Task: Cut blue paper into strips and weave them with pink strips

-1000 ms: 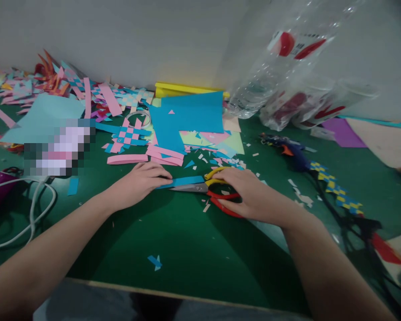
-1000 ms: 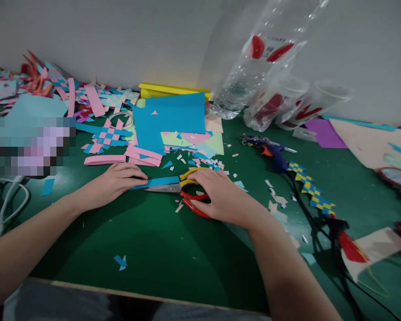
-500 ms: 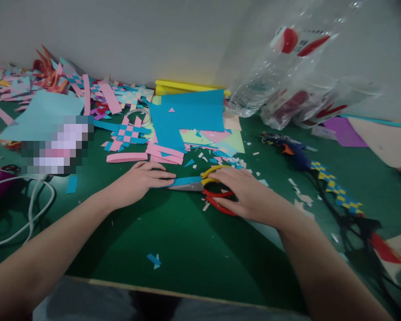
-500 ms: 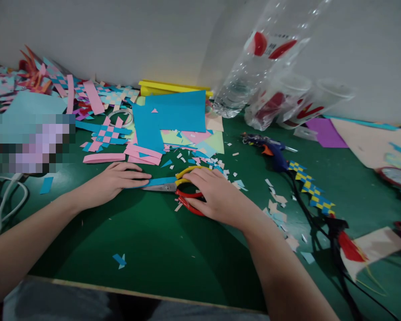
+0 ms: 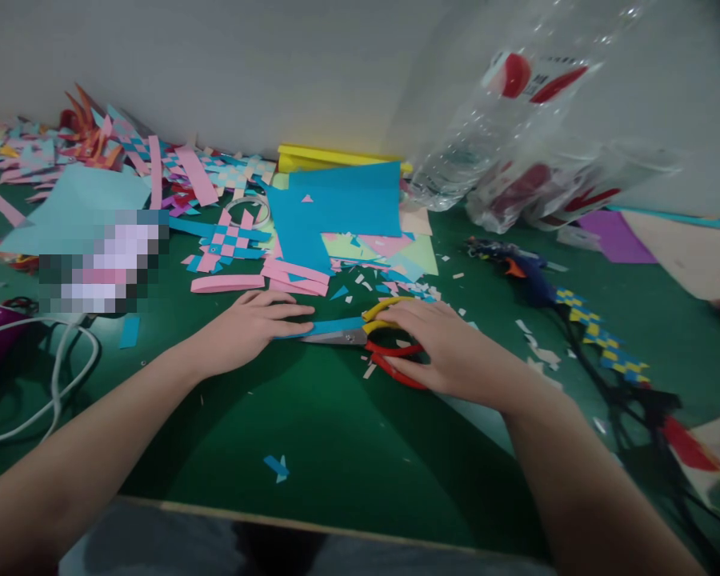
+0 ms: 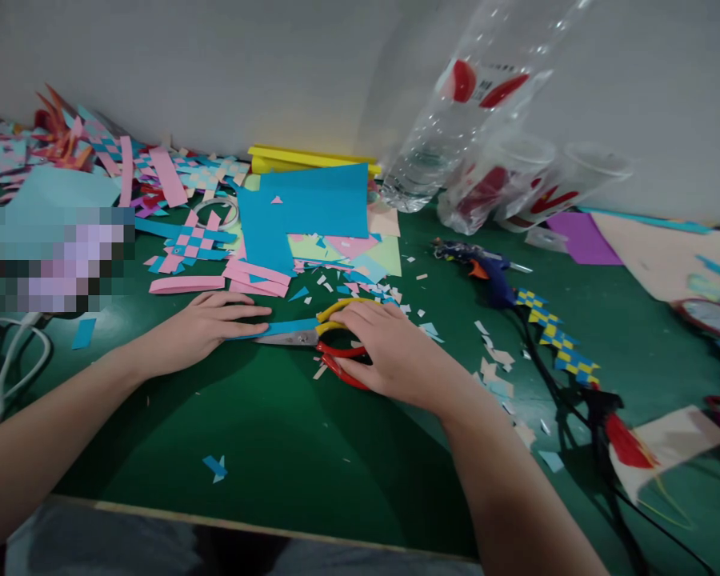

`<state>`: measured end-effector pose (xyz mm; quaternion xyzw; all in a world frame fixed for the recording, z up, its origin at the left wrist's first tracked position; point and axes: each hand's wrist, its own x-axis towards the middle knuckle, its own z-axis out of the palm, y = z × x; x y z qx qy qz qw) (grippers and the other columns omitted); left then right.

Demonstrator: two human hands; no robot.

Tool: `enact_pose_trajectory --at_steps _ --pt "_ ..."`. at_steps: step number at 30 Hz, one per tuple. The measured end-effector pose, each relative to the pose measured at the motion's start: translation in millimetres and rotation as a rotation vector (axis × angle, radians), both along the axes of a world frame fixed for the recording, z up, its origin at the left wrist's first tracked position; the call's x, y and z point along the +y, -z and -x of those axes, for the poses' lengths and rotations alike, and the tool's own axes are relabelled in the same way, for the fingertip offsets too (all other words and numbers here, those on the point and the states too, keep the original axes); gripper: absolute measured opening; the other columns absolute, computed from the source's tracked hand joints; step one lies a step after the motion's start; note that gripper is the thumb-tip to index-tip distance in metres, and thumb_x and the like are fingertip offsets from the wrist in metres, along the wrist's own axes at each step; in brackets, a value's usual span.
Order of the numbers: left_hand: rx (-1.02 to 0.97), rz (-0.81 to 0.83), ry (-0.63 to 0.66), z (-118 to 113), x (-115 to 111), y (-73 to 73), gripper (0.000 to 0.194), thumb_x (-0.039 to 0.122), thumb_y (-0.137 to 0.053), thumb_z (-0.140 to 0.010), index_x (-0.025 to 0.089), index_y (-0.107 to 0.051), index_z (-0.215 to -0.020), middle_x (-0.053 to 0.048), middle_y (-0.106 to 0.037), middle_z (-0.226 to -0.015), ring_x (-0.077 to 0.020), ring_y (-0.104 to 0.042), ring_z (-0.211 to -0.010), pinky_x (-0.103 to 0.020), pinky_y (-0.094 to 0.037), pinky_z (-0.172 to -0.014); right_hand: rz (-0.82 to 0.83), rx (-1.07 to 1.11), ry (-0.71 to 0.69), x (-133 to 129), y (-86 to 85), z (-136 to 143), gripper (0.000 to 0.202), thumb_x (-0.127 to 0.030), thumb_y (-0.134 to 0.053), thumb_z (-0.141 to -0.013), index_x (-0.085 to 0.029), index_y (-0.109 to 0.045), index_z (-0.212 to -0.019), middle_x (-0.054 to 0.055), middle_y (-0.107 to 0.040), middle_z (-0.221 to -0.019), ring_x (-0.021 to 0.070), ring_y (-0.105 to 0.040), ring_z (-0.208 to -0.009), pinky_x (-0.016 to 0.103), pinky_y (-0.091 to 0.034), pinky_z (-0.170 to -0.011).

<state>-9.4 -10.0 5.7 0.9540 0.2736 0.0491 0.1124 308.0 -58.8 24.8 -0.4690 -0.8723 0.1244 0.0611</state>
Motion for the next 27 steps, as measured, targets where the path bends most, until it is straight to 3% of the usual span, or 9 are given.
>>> enact_pose_trajectory --at_steps 9,16,27 --pt "0.052 -0.067 -0.058 -8.0 -4.7 -3.1 0.055 0.005 -0.043 -0.095 0.030 -0.049 -0.144 -0.002 -0.043 -0.155 -0.0263 -0.034 -0.142 -0.052 -0.024 -0.117 0.020 -0.009 0.051 -1.2 -2.2 -1.7 0.040 -0.048 -0.056 -0.086 -0.022 -0.059 -0.115 0.014 -0.064 -0.129 0.0332 -0.059 -0.122 0.053 -0.047 -0.096" --pt "0.062 -0.052 -0.075 -6.8 -4.0 -1.0 0.071 -0.006 -0.037 -0.086 0.032 -0.048 -0.144 0.001 -0.042 -0.156 -0.0250 -0.033 -0.144 -0.053 -0.026 -0.117 0.070 0.024 0.009 2.6 4.6 1.9 0.043 -0.048 -0.056 -0.087 -0.018 -0.058 -0.119 0.016 -0.065 -0.124 0.0317 -0.059 -0.119 0.051 -0.050 -0.097" --pt "0.082 -0.078 -0.056 -6.9 -2.2 -1.3 0.076 -0.008 -0.039 -0.081 0.033 -0.050 -0.143 0.000 -0.042 -0.156 -0.0259 -0.033 -0.144 -0.054 -0.027 -0.116 0.011 0.035 -0.058 4.7 4.4 -6.0 0.040 -0.040 -0.056 -0.090 -0.021 -0.057 -0.126 0.013 -0.064 -0.128 0.0312 -0.056 -0.123 0.054 -0.047 -0.102"
